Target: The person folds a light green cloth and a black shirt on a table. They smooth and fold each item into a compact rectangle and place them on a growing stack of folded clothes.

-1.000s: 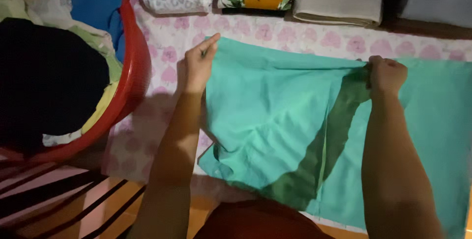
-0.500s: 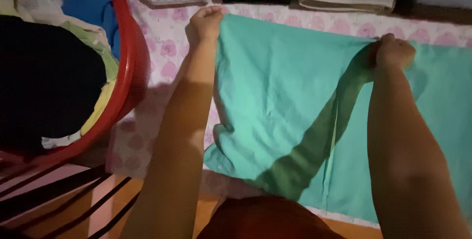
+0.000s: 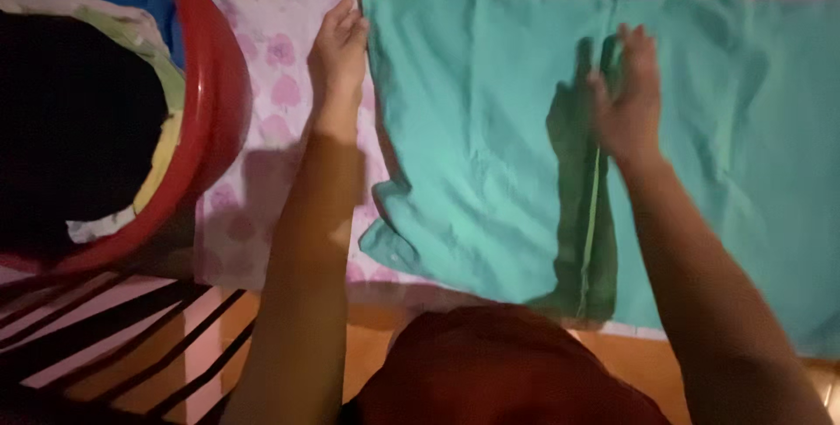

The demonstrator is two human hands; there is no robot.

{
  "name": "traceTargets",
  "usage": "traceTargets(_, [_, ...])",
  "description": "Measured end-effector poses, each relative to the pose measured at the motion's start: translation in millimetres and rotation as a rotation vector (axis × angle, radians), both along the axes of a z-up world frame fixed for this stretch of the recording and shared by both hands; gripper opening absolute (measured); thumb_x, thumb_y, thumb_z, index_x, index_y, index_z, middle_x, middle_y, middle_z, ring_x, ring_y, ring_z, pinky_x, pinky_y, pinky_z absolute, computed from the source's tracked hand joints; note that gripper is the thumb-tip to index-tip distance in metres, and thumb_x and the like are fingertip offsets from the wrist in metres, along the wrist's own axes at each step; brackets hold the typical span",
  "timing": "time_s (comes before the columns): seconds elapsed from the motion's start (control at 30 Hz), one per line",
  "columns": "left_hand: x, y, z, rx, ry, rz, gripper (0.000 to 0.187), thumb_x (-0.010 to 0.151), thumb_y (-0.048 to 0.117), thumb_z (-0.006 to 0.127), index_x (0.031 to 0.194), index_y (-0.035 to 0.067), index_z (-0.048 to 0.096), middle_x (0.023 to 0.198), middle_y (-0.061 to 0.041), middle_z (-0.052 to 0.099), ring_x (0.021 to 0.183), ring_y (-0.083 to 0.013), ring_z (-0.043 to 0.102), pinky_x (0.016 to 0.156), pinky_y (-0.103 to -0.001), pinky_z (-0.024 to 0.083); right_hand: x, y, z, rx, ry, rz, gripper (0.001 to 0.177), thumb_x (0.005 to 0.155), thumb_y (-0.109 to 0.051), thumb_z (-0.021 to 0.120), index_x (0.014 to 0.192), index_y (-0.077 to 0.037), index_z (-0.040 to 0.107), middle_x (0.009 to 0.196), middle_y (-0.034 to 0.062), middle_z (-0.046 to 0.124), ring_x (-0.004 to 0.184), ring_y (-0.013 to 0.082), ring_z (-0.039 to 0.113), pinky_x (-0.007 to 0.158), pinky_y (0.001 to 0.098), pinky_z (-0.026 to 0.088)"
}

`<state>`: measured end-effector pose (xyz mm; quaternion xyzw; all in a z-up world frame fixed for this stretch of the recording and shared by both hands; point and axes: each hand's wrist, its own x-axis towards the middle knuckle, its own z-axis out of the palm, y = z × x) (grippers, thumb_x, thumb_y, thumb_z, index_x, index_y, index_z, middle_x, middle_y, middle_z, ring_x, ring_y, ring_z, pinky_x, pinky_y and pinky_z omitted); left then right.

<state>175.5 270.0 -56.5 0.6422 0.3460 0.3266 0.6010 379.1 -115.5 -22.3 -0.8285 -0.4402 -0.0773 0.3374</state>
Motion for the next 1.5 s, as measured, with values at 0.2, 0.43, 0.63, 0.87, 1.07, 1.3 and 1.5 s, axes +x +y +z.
traceTargets(0.2, [-73.8,-53.7,-20.2,-0.134,-0.140,-0.059,0.042,0.103,0.009,0.063,0.142,-0.004,0.057,0.114,-0.010,0.068,0.093,-0.0156,0.063,0.083,-0.030,0.055,-119.5,-35.4,42.7,-0.196,0.235,0.075,0.067,0.099,-0.009,0.064,0.159,-0.001,0.037,0.164,0.0255,0.038,0.158,0.0471,0.027,0.131,0.0575,0.021])
traceTargets(0.43, [-168.5,-156.3,-6.0,0.145,0.193,0.011,0.033,0.102,0.022,0.064,0.124,-0.002,0.066,0.106,-0.010,0.072,0.094,-0.0187,0.068,0.084,-0.033,0.056,-195.2,-82.5,39.6,-0.477,0.180,0.116,0.079,0.098,-0.047,0.053,0.161,-0.005,0.031,0.166,0.0229,0.031,0.157,0.0414,0.021,0.126,0.0614,0.010])
traceTargets(0.63, [-203.7,-210.1,8.3,0.710,0.481,0.031,0.026,0.109,0.029,0.062,0.106,0.004,0.067,0.103,-0.017,0.069,0.096,-0.0359,0.064,0.088,-0.047,0.050,-207.9,-98.5,20.0,-0.548,0.102,0.115,0.091,0.096,-0.070,0.041,0.164,-0.013,0.027,0.169,0.0263,0.019,0.157,0.0446,0.010,0.123,0.0671,0.004])
traceTargets(0.87, [-198.1,-228.5,26.5,0.848,0.485,0.053,0.028,0.096,0.027,0.077,0.100,0.003,0.064,0.086,-0.011,0.061,0.084,-0.0307,0.058,0.083,-0.045,0.046,-207.9,-98.0,23.3,-0.594,0.070,0.125,0.089,0.095,-0.071,0.044,0.165,-0.019,0.025,0.170,0.0244,0.014,0.158,0.0429,0.005,0.124,0.0660,0.002])
traceTargets(1.07, [-194.5,-235.1,31.7,0.931,0.485,0.118,0.028,0.090,0.025,0.083,0.102,0.007,0.065,0.088,-0.006,0.062,0.083,-0.0273,0.059,0.080,-0.041,0.045,-209.7,-100.5,30.8,-0.543,0.102,0.136,0.088,0.095,-0.068,0.045,0.165,-0.018,0.026,0.171,0.0238,0.014,0.159,0.0408,0.004,0.124,0.0631,0.000])
traceTargets(1.3, [-196.2,-238.6,32.9,0.985,0.666,0.192,0.039,0.088,0.040,0.081,0.106,0.010,0.063,0.098,-0.005,0.069,0.088,-0.0244,0.065,0.075,-0.040,0.042,-211.0,-97.1,33.7,-0.612,0.044,0.118,0.088,0.095,-0.070,0.045,0.164,-0.020,0.025,0.170,0.0227,0.013,0.157,0.0388,0.003,0.123,0.0615,-0.001])
traceTargets(1.5, [-200.3,-230.8,27.8,0.801,0.724,0.132,0.043,0.092,0.049,0.077,0.108,0.012,0.064,0.097,-0.003,0.071,0.076,-0.0211,0.067,0.077,-0.042,0.041,-213.2,-95.4,33.7,-0.603,0.037,0.106,0.089,0.093,-0.071,0.044,0.164,-0.020,0.025,0.171,0.0211,0.013,0.158,0.0368,0.002,0.124,0.0600,-0.002])
